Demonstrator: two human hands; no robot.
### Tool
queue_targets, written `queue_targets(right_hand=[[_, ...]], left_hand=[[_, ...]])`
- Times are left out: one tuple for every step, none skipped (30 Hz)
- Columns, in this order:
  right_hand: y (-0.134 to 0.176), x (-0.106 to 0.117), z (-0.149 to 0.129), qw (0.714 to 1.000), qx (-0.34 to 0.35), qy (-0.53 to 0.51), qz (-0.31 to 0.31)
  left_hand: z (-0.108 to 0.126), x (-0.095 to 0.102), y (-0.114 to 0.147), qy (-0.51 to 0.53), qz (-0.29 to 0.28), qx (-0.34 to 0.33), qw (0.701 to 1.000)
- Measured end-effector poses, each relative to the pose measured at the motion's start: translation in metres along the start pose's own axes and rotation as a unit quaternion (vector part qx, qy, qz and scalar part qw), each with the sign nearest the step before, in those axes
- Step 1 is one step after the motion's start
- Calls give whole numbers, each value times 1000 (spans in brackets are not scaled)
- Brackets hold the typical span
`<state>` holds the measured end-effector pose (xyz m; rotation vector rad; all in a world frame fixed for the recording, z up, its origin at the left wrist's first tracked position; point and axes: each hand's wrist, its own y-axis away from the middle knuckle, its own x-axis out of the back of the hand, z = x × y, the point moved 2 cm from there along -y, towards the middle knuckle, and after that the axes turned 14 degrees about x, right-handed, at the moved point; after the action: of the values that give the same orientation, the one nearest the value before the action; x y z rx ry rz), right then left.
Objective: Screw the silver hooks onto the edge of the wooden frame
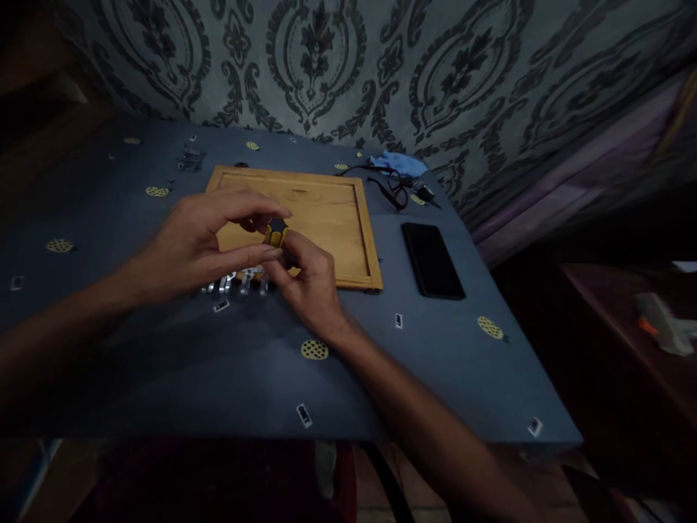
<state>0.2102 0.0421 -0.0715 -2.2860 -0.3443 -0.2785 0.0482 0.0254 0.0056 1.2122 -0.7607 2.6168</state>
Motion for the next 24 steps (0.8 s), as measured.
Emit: queue_targets(right_hand=[[0, 0, 0, 1000, 7, 5, 3], [0, -1, 1, 1000, 12, 5, 6], [0, -1, 1, 1000, 13, -1, 8], [0, -1, 0, 1000, 11, -8, 7], [-1, 0, 0, 1000, 7, -14, 0], [-3, 2, -1, 1000, 3, -16, -14], [-4, 4, -1, 999, -2, -14, -34], [-5, 7, -1, 998, -5, -9, -62], [-5, 11, 0, 996, -10, -2, -89], [-4, 15, 2, 993, -13, 4, -114], [-2, 19, 4, 989, -18, 15, -146], [1, 22, 7, 983, -18, 23, -179], [4, 25, 9, 978, -14, 27, -206], [8, 27, 12, 975, -12, 36, -221], [12, 27, 15, 971, -2, 47, -233], [15, 27, 17, 969, 7, 60, -240], [17, 27, 18, 966, 16, 76, -246], [19, 25, 19, 964, 26, 90, -250], [20, 24, 19, 961, 34, 104, -255], [20, 22, 19, 958, 39, 117, -259], [19, 20, 19, 955, 43, 129, -262], [19, 18, 19, 953, 46, 140, -265], [18, 17, 19, 951, 47, 150, -266], [18, 15, 20, 950, 46, 157, -266]], left_hand=[[0, -2, -2, -3, -2, -6, 1000], [0, -3, -3, -8, 1, -11, 1000], [0, -4, -5, -10, 3, -13, 1000], [0, -4, -5, -8, 4, -13, 1000], [0, -4, -6, -3, 3, -13, 1000], [0, -3, -6, 4, 1, -14, 1000], [-1, -2, -7, 10, -3, -16, 1000], [-1, -2, -6, 16, -4, -18, 1000], [-2, -1, -6, 21, -5, -19, 1000], [-3, 0, -6, 26, -5, -18, 999], [-4, 1, -5, 29, -6, -16, 999], [-5, 2, -4, 32, -6, -14, 999], [-6, 2, -4, 34, -6, -11, 999], [-7, 3, -4, 35, -7, -9, 999], [-7, 3, -3, 36, -8, -7, 999], [-7, 4, -3, 36, -9, -5, 999], [-7, 4, -4, 36, -11, -3, 999], [-7, 5, -4, 34, -12, -3, 999], [-7, 6, -4, 29, -12, -4, 999], [-7, 6, -5, 24, -11, -7, 1000], [-6, 6, -5, 18, -9, -12, 1000], [-6, 7, -5, 12, -8, -19, 1000], [-5, 7, -5, 7, -6, -26, 1000], [-5, 7, -5, 3, -4, -34, 999]])
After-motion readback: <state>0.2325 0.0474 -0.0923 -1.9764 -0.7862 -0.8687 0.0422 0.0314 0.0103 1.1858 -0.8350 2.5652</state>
